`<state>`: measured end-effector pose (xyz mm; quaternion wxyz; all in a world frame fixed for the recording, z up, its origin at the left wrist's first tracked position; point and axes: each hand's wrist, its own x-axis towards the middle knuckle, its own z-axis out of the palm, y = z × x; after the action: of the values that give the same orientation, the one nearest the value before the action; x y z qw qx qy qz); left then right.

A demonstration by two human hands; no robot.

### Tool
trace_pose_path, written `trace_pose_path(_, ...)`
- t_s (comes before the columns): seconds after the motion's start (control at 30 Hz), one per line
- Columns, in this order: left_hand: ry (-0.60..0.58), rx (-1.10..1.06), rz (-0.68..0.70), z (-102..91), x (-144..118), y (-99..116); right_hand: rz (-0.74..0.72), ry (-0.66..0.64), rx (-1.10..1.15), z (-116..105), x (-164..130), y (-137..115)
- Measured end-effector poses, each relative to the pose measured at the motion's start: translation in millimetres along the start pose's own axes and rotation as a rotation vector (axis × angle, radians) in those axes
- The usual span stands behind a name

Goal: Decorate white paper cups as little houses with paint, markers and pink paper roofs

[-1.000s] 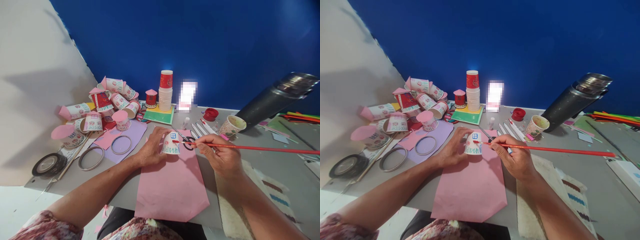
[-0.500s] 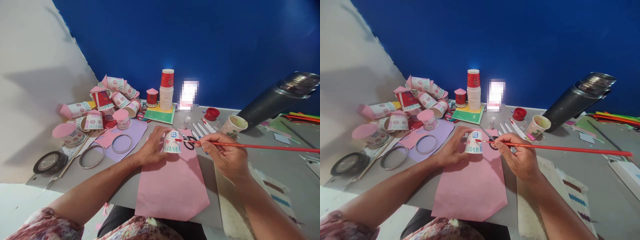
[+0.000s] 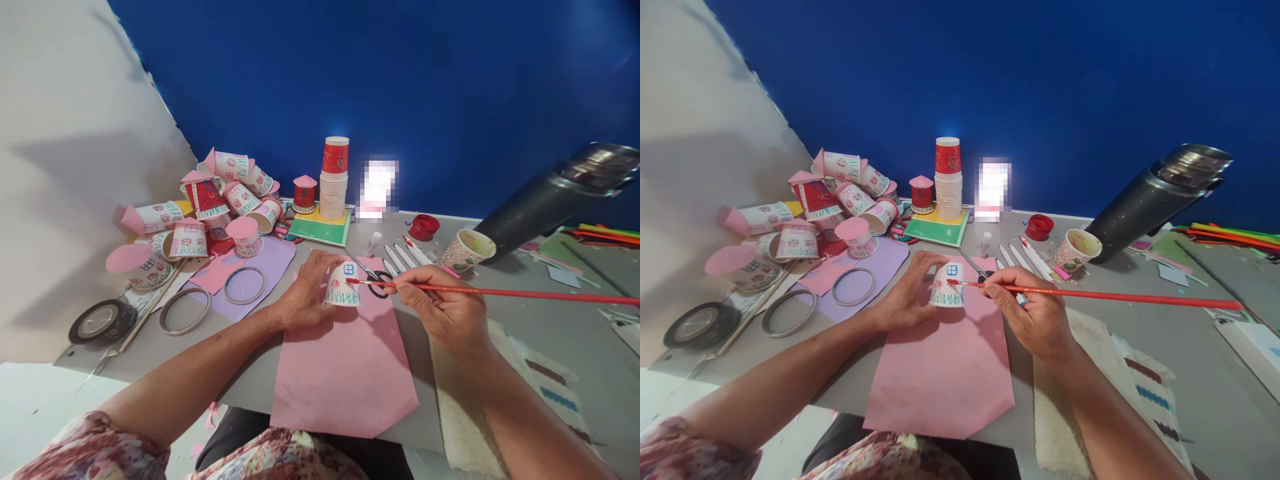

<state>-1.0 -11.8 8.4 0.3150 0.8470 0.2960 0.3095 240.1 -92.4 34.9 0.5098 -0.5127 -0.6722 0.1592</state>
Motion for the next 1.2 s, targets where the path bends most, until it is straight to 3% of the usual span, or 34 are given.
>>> trace_pose_path(0.43, -0.006, -0.034, -0.024, 0.5, -0.4, 0.4, -0.018, -0.066, -0.017, -1.9, -0.4, 1.2)
trace_pose_path(1.2, -0.007, -0.023, 0.007, 1.8, -0.2, -1.4, -0.041, -0.014, -0.028, -2.6, -0.8, 1.1)
